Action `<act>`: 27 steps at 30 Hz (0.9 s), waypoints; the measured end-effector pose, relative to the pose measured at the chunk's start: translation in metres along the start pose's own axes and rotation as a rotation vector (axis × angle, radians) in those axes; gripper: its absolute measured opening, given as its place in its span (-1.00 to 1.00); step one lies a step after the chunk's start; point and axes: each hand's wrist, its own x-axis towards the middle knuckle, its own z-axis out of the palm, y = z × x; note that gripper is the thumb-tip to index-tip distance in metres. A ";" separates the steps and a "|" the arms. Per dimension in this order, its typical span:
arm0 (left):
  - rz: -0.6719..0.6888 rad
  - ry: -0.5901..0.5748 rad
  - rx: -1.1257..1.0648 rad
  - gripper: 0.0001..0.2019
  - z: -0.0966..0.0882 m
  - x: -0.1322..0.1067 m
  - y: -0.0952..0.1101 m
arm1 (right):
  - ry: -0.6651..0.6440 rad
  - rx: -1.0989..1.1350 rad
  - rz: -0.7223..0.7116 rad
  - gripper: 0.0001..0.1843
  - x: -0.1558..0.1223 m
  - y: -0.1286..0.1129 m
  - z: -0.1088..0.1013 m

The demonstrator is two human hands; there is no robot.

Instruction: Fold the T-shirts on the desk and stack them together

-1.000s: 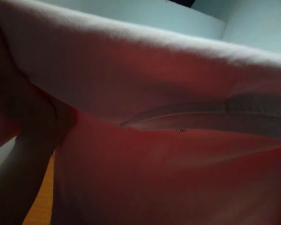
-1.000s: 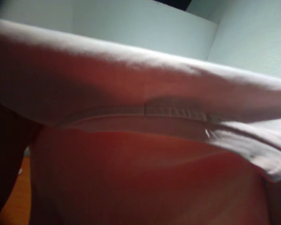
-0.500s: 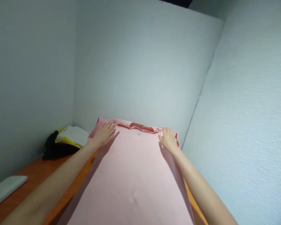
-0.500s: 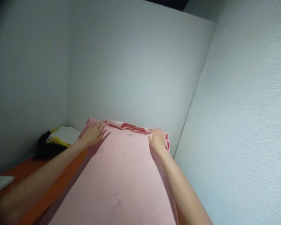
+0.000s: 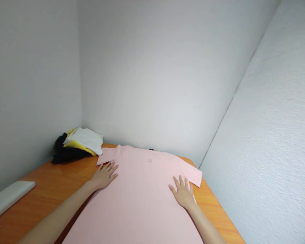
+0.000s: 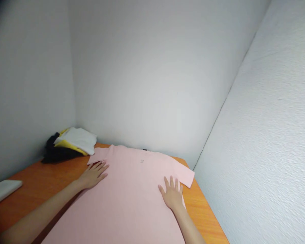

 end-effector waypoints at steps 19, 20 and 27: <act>-0.243 0.267 0.190 -0.56 -0.038 0.013 -0.095 | 0.124 -0.105 -0.034 -0.23 0.004 0.007 0.021; -0.243 0.273 0.194 -0.56 -0.038 0.011 -0.096 | 0.115 -0.095 -0.033 -0.23 0.003 0.005 0.019; -0.282 0.289 0.157 -0.53 -0.042 0.025 -0.081 | 0.066 -0.037 -0.018 -0.27 -0.001 0.001 0.005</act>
